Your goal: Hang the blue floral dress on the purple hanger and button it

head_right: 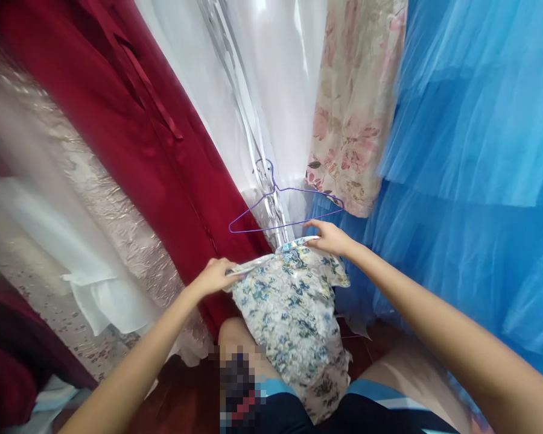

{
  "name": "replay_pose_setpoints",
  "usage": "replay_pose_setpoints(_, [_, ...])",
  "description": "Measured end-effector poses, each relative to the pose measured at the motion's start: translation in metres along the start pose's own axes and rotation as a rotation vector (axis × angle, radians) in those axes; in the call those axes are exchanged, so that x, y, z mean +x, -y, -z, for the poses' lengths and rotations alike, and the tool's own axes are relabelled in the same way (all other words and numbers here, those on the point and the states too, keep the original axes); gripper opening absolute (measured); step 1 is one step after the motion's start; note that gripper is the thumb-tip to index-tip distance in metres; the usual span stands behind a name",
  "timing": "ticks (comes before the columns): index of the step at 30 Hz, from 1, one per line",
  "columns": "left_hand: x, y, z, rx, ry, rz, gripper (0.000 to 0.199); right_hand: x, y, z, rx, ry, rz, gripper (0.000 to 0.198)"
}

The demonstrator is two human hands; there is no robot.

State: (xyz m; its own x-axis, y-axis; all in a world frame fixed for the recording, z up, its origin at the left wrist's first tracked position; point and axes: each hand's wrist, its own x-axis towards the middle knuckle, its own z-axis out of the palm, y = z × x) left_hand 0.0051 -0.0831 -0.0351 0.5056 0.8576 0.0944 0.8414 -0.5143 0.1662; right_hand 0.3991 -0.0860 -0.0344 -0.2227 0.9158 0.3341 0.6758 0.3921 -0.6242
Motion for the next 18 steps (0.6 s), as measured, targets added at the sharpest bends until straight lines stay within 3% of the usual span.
replay_pose_setpoints(3, [0.020,0.015,0.028,0.087,-0.092,0.138,0.033,0.016,-0.004,-0.012,-0.069,-0.082,0.019,0.071])
replay_pose_setpoints(9, [0.062,0.023,0.061,0.056,-0.192,0.151,0.026,0.022,-0.011,-0.022,-0.097,-0.057,0.019,0.058])
replay_pose_setpoints(14, [0.089,-0.001,0.078,-0.077,-0.288,0.065,0.017,0.006,-0.006,-0.023,-0.096,-0.014,0.065,0.049])
replay_pose_setpoints(18, [0.101,-0.031,0.087,-0.230,-0.278,-0.034,0.023,-0.002,0.005,-0.024,-0.087,0.008,0.093,0.048])
